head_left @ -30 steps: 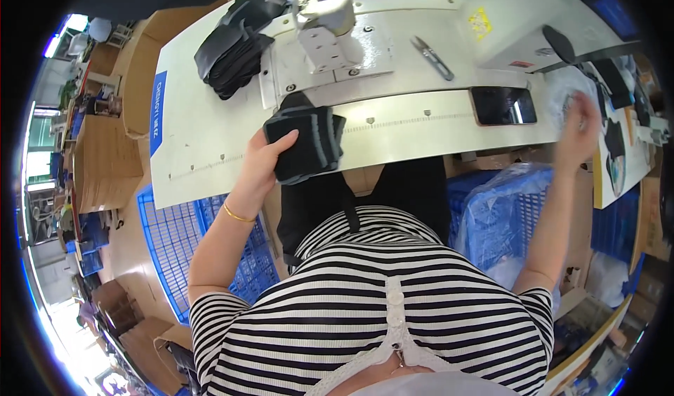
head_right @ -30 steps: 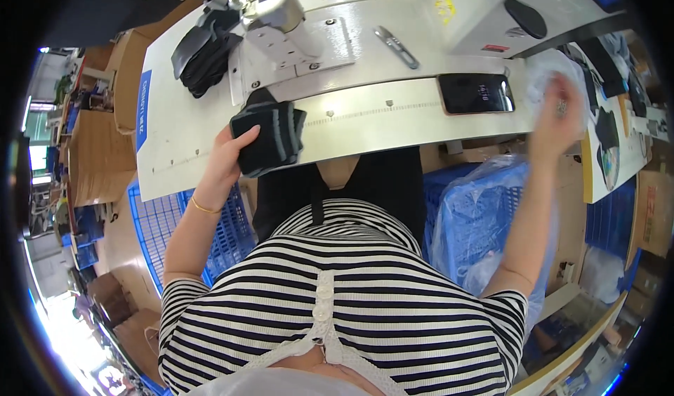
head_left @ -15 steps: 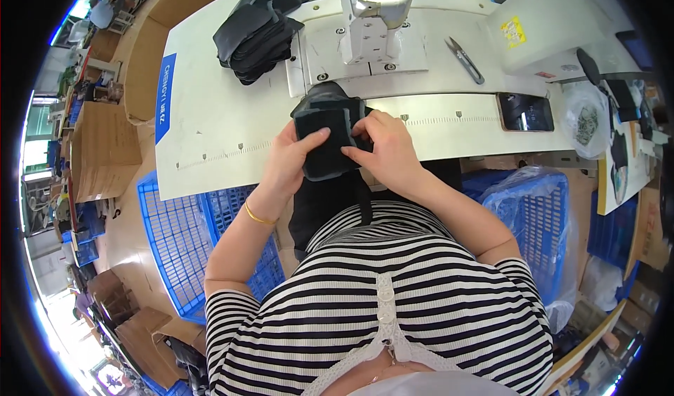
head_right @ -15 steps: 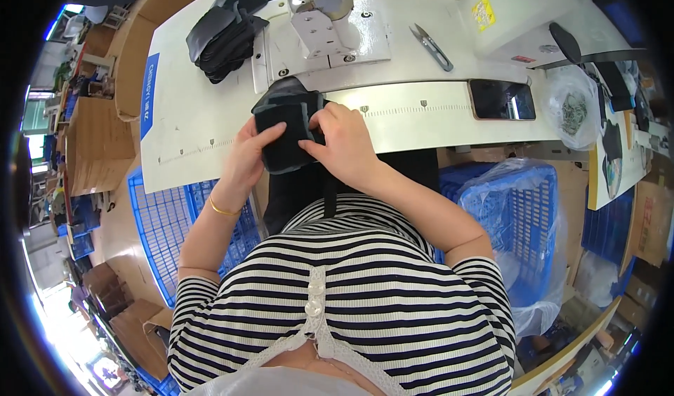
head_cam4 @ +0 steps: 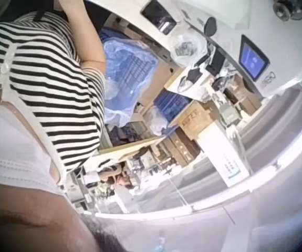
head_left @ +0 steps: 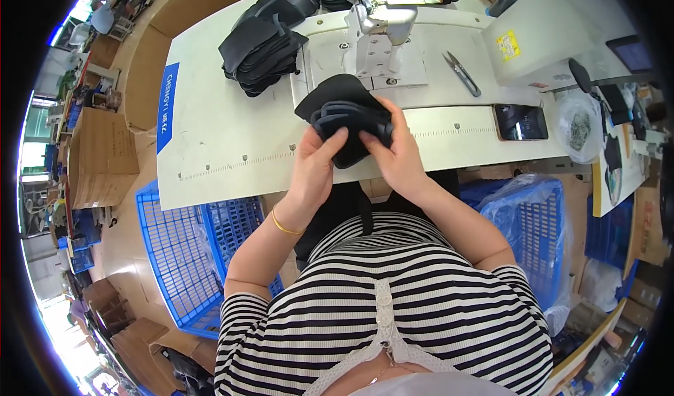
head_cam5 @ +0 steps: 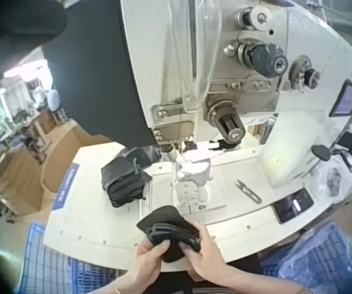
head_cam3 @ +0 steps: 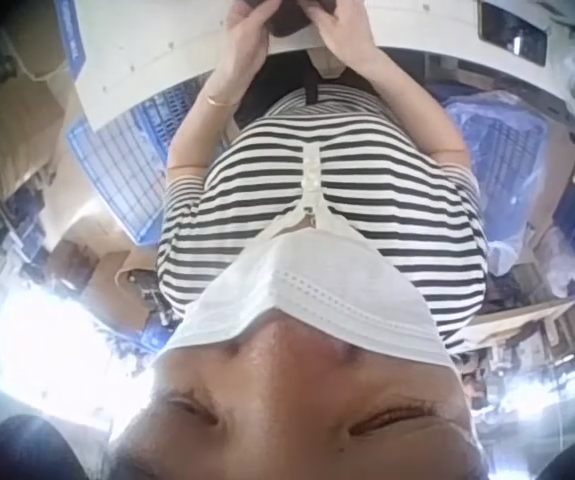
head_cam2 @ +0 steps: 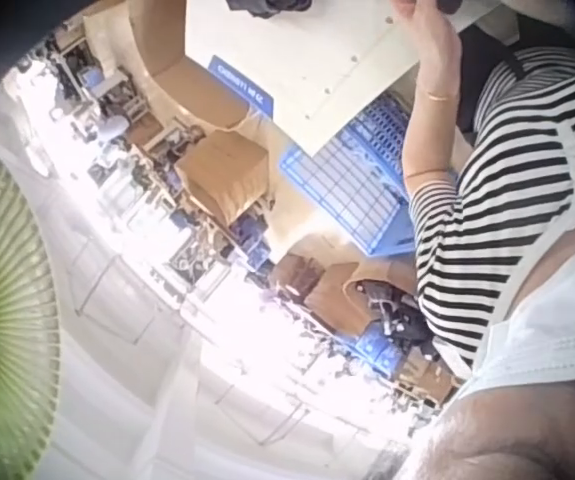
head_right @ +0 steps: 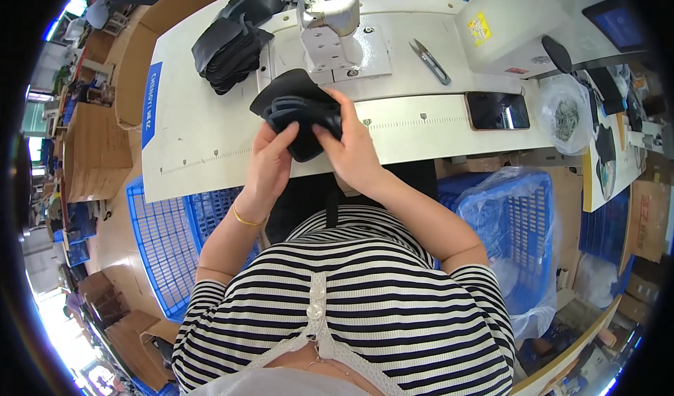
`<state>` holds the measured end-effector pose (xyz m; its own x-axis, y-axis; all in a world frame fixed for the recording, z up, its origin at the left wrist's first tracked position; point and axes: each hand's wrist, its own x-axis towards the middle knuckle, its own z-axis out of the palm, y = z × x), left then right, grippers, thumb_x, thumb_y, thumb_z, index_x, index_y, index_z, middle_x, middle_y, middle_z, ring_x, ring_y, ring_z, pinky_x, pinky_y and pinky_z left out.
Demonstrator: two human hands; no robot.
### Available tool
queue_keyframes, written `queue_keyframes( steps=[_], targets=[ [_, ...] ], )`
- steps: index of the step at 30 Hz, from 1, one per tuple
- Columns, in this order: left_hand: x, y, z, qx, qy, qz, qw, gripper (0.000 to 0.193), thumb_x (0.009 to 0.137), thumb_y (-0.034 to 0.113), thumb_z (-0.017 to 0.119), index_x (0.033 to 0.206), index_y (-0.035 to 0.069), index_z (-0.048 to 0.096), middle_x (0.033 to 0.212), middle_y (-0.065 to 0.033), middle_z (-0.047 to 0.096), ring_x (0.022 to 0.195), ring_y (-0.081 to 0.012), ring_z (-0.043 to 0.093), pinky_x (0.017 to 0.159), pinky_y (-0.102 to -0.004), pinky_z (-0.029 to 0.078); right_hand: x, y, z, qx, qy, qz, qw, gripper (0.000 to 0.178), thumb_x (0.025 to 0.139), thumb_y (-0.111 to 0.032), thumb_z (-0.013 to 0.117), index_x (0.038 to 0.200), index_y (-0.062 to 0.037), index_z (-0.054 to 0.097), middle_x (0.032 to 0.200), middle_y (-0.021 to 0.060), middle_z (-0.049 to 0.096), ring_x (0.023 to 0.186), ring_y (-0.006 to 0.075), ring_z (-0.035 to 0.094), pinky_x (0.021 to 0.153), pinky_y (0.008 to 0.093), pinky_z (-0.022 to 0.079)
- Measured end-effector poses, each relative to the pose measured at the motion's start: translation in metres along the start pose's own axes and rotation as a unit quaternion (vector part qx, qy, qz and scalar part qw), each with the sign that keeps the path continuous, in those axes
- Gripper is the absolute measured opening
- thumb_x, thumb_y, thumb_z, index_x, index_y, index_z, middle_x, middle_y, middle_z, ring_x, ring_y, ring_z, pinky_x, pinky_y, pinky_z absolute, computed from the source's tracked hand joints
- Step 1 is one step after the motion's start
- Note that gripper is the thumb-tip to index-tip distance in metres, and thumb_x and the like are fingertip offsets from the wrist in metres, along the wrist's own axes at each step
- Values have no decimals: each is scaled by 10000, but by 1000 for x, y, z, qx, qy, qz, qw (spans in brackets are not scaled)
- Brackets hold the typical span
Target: Stitching and assembling black leather shoe components using an industrial sewing machine.
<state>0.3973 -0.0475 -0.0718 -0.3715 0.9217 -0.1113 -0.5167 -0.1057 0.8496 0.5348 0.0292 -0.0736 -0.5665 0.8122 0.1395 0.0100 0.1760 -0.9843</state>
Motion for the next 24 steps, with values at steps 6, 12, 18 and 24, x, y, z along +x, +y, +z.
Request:
queue_keyframes(
  steps=[6,12,18,24],
  targets=[
    [17,5,-10,-137,57,-78,986,322,1031,253,449,1190,-1,569,1111,-92,658,1014,-185,629,924,-340,487,5,18,-9,-202,59,-253,944,482,861,-33,669,1314,-2,505,1096,235,642,931,365,665,775,352,537],
    [24,-3,-24,-125,105,-123,979,300,1006,272,509,1142,17,587,1047,-95,682,902,-186,663,777,-379,543,4,29,-20,-247,102,-194,944,356,887,-62,652,1228,-3,572,856,205,671,698,348,673,626,375,528],
    [24,-6,-30,-21,62,-76,995,169,978,123,526,1102,27,587,1000,-99,693,821,-194,690,732,-329,572,11,49,-42,155,76,58,983,205,967,-74,571,1149,18,567,874,39,687,752,56,605,659,206,461],
    [18,-2,-25,1,10,-165,986,167,972,85,493,1066,3,604,979,-101,694,822,-191,695,755,-341,581,18,35,-50,263,39,107,958,221,966,-40,555,1180,17,560,925,47,671,823,64,614,754,212,494]
  ],
)
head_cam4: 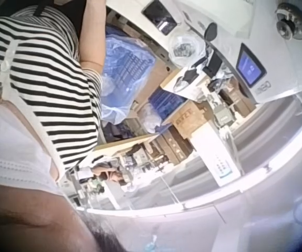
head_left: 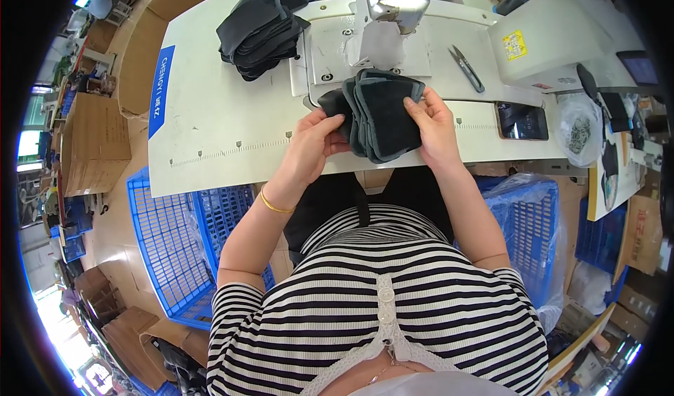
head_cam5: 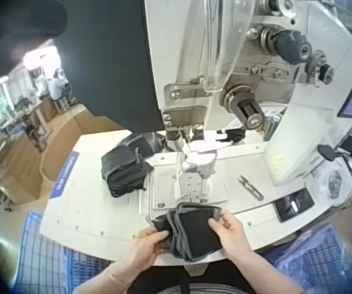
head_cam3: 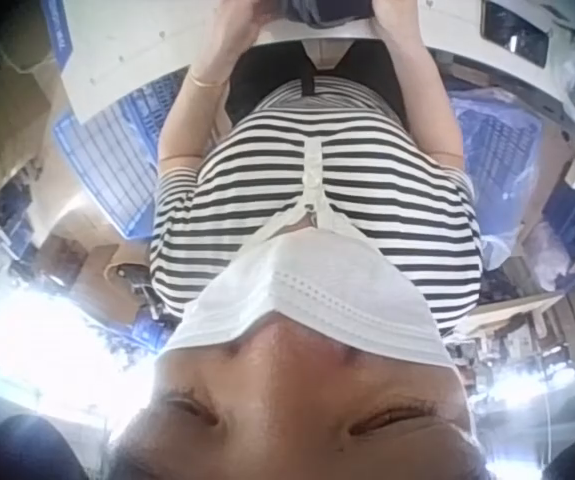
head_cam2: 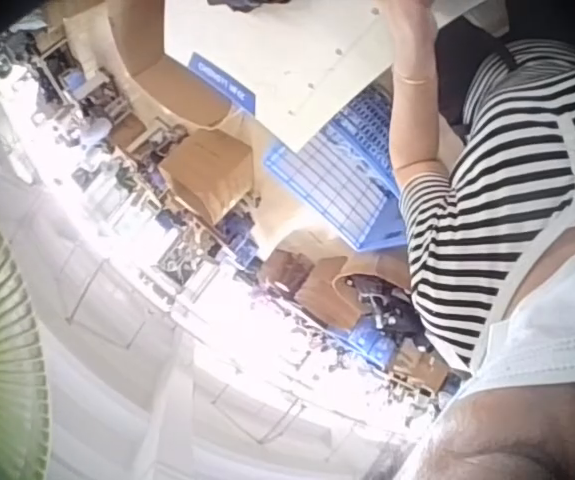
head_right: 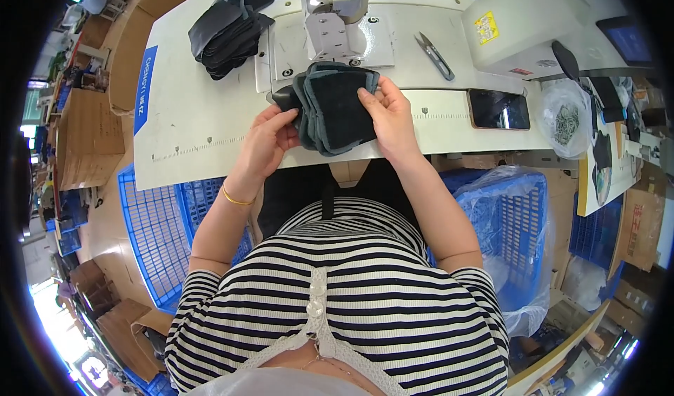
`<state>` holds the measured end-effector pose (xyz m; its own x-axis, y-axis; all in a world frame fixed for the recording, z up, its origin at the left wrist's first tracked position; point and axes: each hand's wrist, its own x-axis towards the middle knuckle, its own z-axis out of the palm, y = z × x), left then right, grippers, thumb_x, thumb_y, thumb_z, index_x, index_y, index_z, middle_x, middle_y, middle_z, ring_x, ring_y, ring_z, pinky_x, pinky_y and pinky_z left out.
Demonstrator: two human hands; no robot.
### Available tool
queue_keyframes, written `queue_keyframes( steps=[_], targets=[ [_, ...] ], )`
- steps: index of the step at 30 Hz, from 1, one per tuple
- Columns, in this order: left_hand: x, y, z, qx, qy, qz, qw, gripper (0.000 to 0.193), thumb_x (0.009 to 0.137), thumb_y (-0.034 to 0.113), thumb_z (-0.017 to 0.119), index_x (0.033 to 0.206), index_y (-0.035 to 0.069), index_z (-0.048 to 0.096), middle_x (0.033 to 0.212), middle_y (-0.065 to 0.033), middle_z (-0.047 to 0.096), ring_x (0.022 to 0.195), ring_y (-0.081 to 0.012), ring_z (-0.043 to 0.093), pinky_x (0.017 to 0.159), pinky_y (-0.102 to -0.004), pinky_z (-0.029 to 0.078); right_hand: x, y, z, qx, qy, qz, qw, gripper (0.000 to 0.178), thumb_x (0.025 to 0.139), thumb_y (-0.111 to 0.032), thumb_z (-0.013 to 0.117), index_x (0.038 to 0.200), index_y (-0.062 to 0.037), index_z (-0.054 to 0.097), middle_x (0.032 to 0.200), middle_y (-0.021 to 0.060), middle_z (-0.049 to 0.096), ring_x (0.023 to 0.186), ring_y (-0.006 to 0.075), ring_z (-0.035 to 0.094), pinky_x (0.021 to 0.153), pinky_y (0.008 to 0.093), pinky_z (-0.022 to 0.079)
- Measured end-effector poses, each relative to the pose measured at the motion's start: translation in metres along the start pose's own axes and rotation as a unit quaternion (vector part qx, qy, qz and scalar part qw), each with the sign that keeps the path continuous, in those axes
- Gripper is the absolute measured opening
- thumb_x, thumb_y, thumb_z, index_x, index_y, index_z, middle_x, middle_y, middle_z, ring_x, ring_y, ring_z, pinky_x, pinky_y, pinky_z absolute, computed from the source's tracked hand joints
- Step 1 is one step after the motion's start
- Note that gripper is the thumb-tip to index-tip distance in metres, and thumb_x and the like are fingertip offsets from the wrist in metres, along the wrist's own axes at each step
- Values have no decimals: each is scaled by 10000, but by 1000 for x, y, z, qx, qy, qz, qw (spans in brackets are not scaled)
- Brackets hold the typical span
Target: Stitching and assembling black leather shoe components using an industrial sewing machine.
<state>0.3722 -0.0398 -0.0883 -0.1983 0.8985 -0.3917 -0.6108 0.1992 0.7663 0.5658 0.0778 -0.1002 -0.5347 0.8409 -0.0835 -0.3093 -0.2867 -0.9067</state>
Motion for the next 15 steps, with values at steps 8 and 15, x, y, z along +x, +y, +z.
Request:
queue_keyframes(
  steps=[8,15],
  targets=[
    [0,-2,-3,66,-12,37,997,252,1000,210,524,1095,-5,615,985,-99,699,833,-173,686,773,-330,561,1,-1,-3,-17,17,3,1000,249,966,-51,560,1205,16,552,910,32,655,821,47,588,736,207,475],
    [1,12,-18,155,42,22,987,213,973,130,542,1108,-10,629,999,-79,697,798,-155,686,718,-277,566,-10,-30,3,-192,104,-209,953,223,978,-89,542,1185,-5,547,873,3,601,726,33,521,665,171,428]
  ],
)
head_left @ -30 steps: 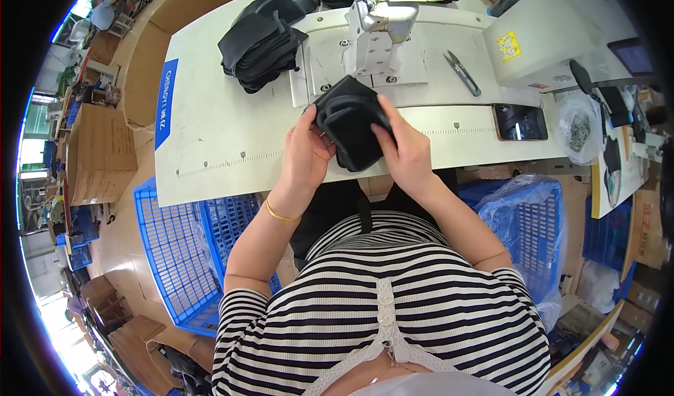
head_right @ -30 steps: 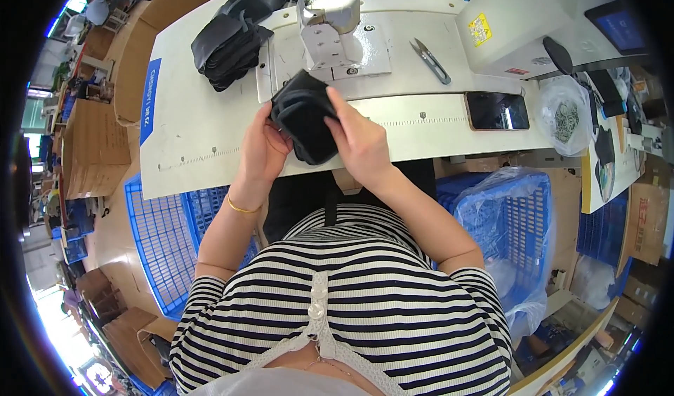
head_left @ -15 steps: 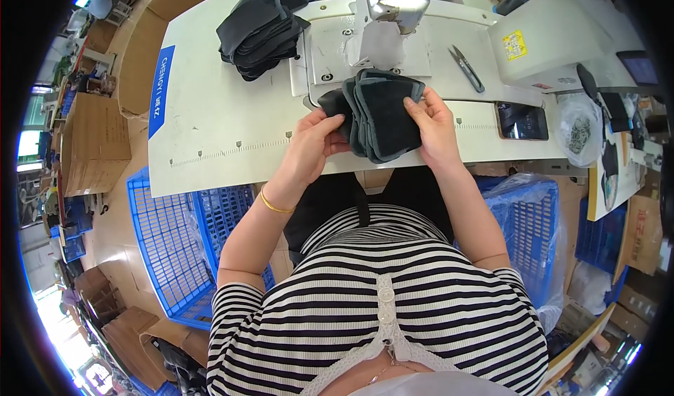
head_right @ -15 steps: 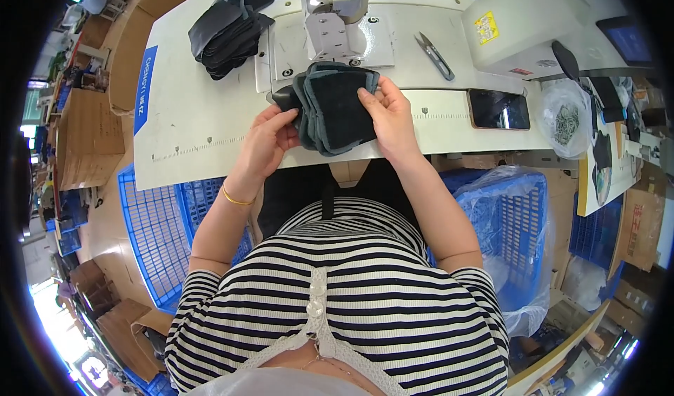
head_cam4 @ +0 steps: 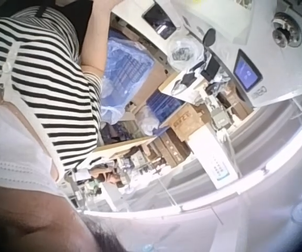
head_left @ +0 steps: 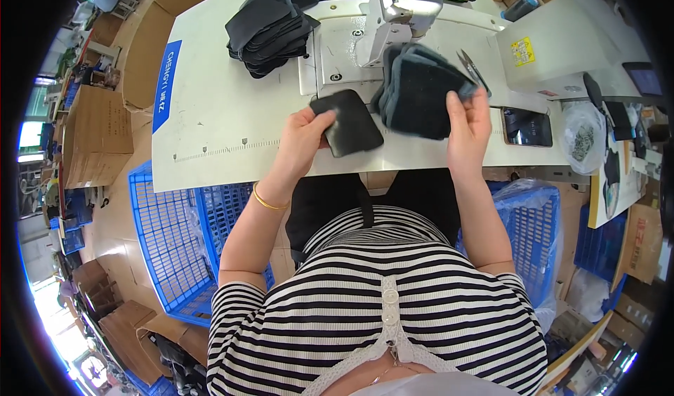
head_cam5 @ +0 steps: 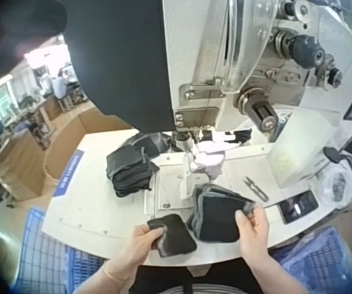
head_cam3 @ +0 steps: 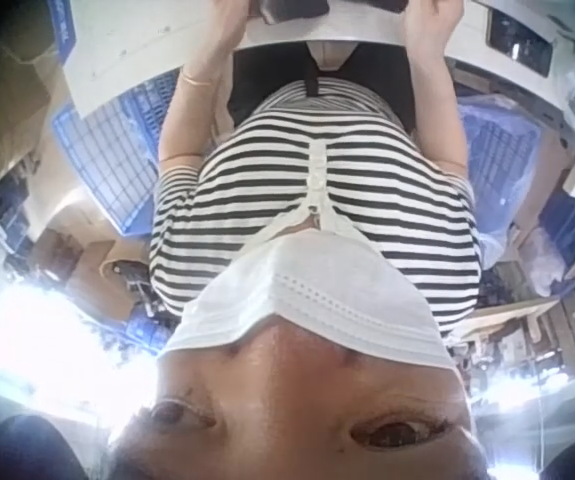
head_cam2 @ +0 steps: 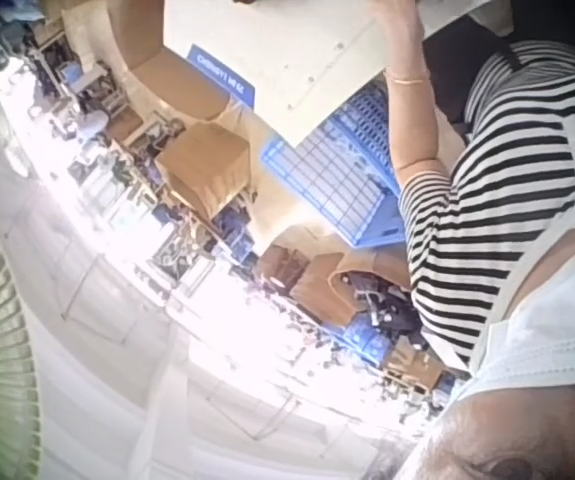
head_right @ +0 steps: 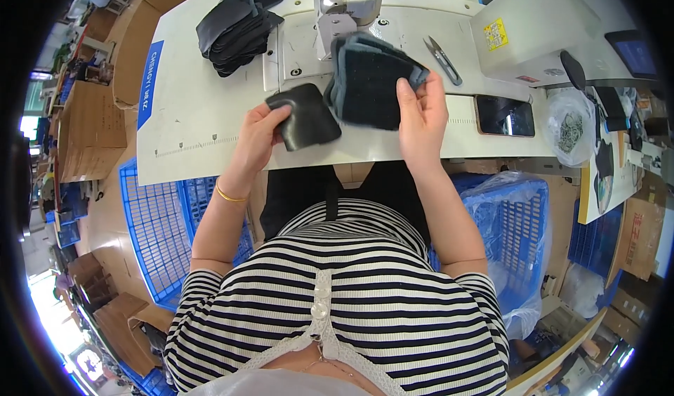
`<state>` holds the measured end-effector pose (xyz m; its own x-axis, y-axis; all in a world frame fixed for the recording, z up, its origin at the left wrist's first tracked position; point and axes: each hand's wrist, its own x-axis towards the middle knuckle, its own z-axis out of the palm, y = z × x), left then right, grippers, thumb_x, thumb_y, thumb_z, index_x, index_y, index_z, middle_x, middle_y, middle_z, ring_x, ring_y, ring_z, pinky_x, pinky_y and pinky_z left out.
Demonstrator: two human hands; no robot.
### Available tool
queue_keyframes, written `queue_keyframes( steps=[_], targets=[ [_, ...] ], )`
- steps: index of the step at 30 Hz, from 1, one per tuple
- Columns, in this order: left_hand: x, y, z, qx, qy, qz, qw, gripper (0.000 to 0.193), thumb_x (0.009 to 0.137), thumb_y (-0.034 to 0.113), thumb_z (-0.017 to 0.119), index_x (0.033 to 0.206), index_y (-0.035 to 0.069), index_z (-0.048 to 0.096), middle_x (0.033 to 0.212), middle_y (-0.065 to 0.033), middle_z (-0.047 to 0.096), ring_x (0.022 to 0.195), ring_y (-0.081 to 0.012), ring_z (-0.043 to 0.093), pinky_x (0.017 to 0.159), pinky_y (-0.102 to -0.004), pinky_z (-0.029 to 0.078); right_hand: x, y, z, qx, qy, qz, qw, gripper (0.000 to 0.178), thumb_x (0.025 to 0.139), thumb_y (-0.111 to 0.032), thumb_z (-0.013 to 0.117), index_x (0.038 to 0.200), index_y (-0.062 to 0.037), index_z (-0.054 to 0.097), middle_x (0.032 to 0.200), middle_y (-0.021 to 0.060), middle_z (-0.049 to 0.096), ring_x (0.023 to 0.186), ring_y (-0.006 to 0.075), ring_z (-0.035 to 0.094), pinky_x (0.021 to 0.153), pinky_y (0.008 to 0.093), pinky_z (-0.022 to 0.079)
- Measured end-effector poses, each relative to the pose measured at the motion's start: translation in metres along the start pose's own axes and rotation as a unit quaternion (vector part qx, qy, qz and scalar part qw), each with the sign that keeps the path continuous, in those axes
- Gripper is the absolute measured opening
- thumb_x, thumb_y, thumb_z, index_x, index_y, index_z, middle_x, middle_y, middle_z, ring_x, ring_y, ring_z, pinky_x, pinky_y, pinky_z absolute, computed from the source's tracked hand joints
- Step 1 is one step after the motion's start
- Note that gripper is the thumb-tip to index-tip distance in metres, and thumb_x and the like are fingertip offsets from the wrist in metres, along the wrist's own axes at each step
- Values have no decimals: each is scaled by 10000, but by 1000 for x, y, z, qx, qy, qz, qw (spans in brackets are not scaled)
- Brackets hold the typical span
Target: Stitching and assembling black leather shoe components using an industrial sewing machine.
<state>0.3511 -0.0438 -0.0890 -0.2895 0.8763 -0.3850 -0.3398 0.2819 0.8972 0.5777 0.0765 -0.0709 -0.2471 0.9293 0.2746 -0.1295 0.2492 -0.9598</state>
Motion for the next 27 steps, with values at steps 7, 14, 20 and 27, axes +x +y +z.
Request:
queue_keyframes(
  steps=[7,14,20,27],
  targets=[
    [-7,12,12,-358,-153,-112,914,325,977,139,533,1250,-38,530,1166,-145,642,994,-230,665,874,-323,546,-9,-20,9,-183,-359,-326,855,405,709,63,537,1097,-26,615,1177,121,656,1151,294,602,1045,460,397],
    [-12,1,23,-91,-125,27,988,332,941,89,605,1245,-33,548,1181,-102,642,1052,-158,620,954,-305,493,-24,4,-8,13,-240,-131,962,524,811,-49,581,1314,28,459,1438,202,435,1370,286,385,1105,423,333],
    [-13,-11,47,-48,-138,138,980,324,919,20,628,1235,-10,566,1157,-45,646,1060,-123,591,966,-287,473,-32,4,24,78,-135,151,976,666,830,5,556,1440,8,288,1375,163,458,1278,259,454,1056,341,364],
    [0,-22,50,102,-84,205,970,409,855,-40,672,1249,4,570,1060,-31,679,965,-92,603,877,-264,495,-31,13,18,-87,-200,-72,973,684,827,43,553,1456,-15,291,1258,178,528,1164,243,536,1028,336,383]
  ],
)
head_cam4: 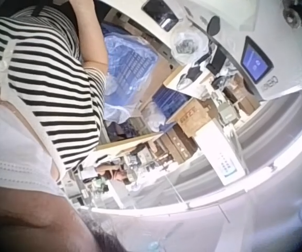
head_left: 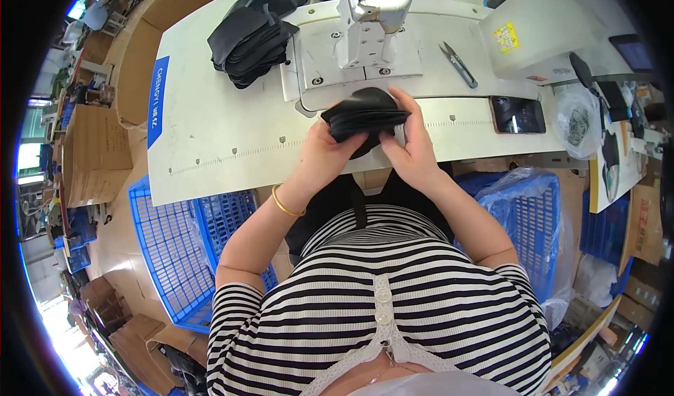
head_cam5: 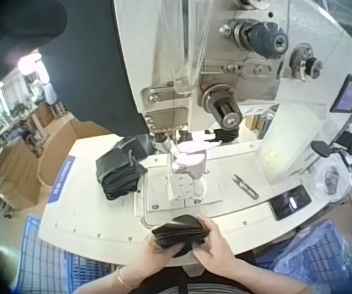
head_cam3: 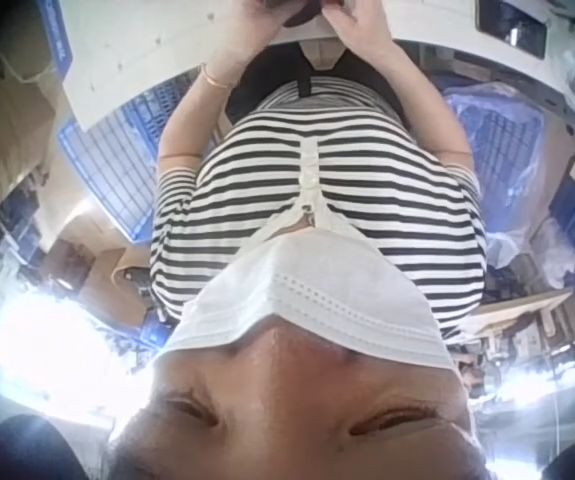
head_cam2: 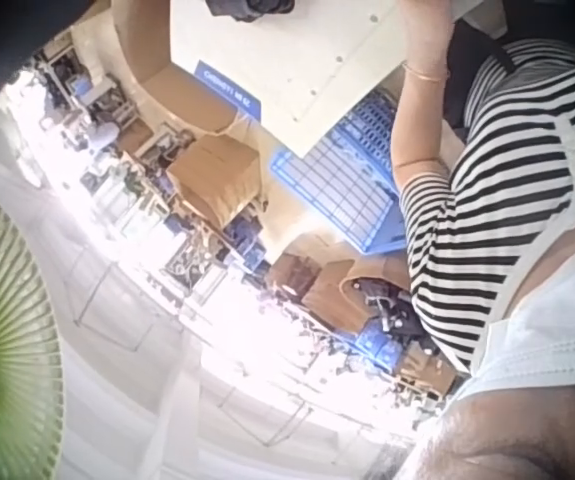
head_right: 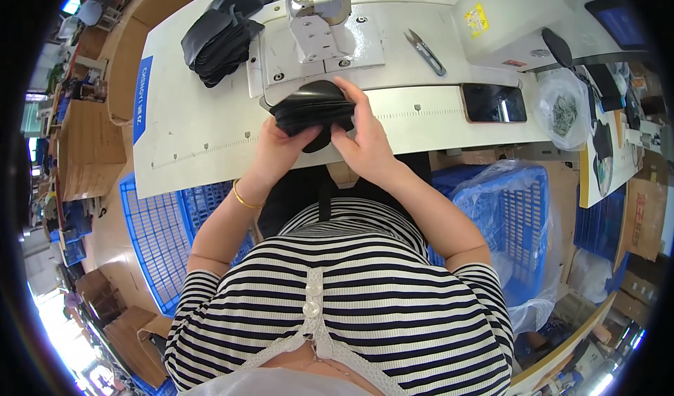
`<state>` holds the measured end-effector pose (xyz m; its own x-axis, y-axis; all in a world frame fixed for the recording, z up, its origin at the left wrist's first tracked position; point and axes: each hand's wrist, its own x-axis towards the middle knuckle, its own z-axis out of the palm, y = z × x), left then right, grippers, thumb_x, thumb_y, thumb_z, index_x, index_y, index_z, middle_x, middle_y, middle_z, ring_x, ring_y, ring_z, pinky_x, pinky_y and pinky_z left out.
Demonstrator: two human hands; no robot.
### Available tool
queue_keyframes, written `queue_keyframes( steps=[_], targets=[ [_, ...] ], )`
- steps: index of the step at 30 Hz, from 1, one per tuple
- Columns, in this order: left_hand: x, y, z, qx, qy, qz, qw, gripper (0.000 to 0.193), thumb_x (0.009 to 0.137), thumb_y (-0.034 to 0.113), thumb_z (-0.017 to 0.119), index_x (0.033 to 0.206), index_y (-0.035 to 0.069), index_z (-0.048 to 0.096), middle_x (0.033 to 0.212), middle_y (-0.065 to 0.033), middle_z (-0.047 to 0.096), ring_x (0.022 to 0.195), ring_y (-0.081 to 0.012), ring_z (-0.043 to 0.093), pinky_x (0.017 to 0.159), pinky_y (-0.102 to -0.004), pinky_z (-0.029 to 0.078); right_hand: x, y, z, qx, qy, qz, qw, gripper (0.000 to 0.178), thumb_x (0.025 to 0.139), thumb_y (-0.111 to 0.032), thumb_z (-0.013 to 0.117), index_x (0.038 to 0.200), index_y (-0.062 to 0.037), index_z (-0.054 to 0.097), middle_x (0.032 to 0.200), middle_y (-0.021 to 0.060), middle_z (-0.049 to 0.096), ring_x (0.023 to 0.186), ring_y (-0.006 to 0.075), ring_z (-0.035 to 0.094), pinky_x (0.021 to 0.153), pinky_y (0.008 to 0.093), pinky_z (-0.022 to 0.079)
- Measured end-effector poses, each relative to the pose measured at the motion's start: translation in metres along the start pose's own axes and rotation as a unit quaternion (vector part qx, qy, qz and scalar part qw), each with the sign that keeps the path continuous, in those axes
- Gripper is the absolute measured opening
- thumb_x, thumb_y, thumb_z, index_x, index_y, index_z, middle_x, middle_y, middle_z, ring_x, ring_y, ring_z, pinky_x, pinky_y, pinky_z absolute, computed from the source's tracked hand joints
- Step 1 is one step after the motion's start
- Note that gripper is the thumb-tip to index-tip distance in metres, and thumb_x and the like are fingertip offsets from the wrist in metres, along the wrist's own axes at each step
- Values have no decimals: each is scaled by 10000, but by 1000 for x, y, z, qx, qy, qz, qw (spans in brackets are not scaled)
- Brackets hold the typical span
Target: Stitching and assembling black leather shoe components using an industrial sewing machine.
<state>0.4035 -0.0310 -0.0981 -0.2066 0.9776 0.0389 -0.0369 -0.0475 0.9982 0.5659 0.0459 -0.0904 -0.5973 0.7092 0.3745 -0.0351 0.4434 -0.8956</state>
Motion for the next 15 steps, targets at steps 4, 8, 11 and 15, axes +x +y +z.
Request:
queue_keyframes(
  steps=[4,8,11,15],
  targets=[
    [2,3,7,51,6,32,998,368,874,-11,664,1233,7,582,1019,-34,694,932,-78,610,855,-253,498,-1,6,-4,27,13,16,999,688,853,1,616,1460,3,293,1241,158,560,1121,218,565,1018,325,393],
    [-1,18,8,33,-16,29,999,326,917,37,641,1228,-9,552,1063,-46,674,959,-92,605,866,-255,495,2,-5,-9,162,34,65,984,667,873,-34,651,1445,16,313,1222,127,585,1120,182,562,1013,315,400],
    [5,23,17,-112,52,29,992,329,961,101,610,1238,-16,477,1149,-75,613,1021,-127,584,901,-275,495,11,-15,-7,259,15,191,947,562,936,-78,610,1410,41,332,1206,117,588,1140,158,545,1006,306,408],
    [8,17,22,-169,68,22,983,317,957,100,614,1224,-19,491,1147,-72,617,1021,-123,584,897,-275,497,10,-10,9,183,124,33,975,437,959,-138,601,1331,17,432,1144,82,601,1053,113,564,919,256,444]
  ],
)
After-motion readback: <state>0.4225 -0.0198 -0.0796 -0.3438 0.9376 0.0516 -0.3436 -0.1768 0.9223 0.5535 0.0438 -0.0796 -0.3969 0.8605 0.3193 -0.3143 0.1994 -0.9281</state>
